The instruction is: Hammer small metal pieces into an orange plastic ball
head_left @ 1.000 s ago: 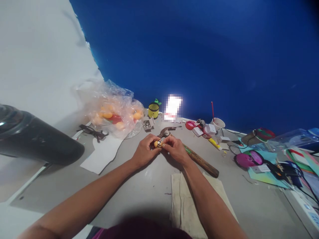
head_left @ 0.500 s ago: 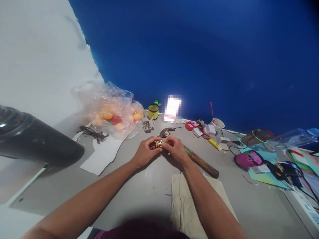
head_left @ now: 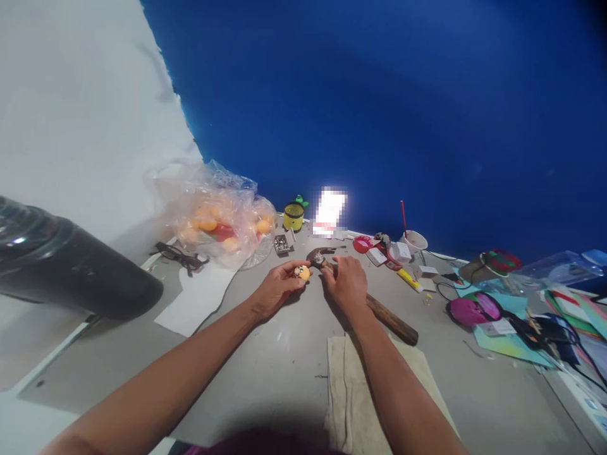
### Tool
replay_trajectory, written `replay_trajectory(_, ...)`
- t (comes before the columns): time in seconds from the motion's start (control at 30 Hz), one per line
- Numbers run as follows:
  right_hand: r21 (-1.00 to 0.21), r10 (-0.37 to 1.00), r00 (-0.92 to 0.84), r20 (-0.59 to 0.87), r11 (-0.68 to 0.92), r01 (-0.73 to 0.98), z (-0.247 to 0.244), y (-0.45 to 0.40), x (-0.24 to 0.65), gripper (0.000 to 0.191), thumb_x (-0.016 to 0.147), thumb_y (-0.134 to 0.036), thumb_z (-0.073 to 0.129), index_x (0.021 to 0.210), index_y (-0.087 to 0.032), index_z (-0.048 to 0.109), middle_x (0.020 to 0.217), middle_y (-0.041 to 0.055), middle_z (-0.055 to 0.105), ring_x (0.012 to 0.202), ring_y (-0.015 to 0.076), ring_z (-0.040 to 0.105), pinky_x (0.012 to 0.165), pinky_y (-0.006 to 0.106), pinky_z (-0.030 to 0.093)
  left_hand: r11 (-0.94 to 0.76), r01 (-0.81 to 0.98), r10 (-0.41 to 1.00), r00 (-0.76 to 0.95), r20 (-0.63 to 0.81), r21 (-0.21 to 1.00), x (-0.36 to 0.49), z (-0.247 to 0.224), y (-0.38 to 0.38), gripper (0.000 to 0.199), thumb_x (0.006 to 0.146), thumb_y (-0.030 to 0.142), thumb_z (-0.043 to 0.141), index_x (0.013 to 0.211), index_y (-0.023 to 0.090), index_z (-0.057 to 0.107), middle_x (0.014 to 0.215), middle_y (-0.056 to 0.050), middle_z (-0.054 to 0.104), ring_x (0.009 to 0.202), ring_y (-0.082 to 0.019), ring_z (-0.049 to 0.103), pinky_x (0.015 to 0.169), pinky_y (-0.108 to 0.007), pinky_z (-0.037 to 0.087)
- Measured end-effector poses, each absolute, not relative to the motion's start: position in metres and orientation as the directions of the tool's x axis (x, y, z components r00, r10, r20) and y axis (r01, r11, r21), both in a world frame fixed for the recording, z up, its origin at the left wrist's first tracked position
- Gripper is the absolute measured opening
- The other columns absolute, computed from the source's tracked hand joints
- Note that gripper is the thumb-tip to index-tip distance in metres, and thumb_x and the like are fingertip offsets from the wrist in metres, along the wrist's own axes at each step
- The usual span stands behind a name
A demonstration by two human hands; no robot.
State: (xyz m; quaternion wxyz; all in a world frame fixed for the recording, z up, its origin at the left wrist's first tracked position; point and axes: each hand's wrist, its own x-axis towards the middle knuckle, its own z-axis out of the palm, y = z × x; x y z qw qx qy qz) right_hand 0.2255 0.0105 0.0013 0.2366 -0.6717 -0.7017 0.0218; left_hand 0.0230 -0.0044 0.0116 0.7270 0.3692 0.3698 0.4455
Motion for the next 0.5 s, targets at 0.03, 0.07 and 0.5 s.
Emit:
replay_trajectory(0.03, -0.269, 0.964, -0.011, 0.267, 0.085, 0.960, 0.001, 0.010, 0.225, 0.028, 0.095, -0.035, 0.070, 0.116, -0.016, 0.071, 0.120, 0.0168, 0.070, 0.114, 0.0328, 0.059, 0.092, 0.041, 0.044, 0.322, -0.360, 0.923, 0.324, -0.206, 0.876, 0.022, 0.011, -0.004, 0.059, 0.062, 0.028, 0.093, 0.118, 0.019, 0.075, 0.109, -0.010, 0.077, 0.068, -0.011, 0.061, 0.064, -0.026, 0.046)
replay_trajectory(0.07, -0.210, 0.972, -0.024, 0.234, 0.075, 0.975, 0.000, 0.009, 0.223, 0.028, 0.096, -0.036, 0.070, 0.115, -0.016, 0.072, 0.122, 0.0173, 0.070, 0.115, 0.0335, 0.059, 0.092, 0.042, 0.044, 0.306, -0.343, 0.928, 0.315, -0.198, 0.888, 0.022, 0.011, -0.004, 0.059, 0.062, 0.030, 0.093, 0.118, 0.020, 0.074, 0.108, -0.009, 0.077, 0.068, -0.010, 0.061, 0.063, -0.025, 0.045)
replay_trajectory(0.5, -0.189, 0.941, 0.029, 0.337, 0.037, 0.981, -0.002, 0.010, 0.216, 0.019, 0.100, -0.031, 0.066, 0.116, -0.020, 0.069, 0.088, 0.0095, 0.072, 0.085, 0.0278, 0.066, 0.076, 0.036, 0.037, -0.117, 0.097, 0.993, 0.042, 0.113, 0.988, 0.016, 0.001, 0.006, 0.046, 0.070, 0.029, 0.078, 0.114, 0.018, 0.072, 0.096, -0.003, 0.073, 0.081, -0.018, 0.065, 0.075, -0.032, 0.053)
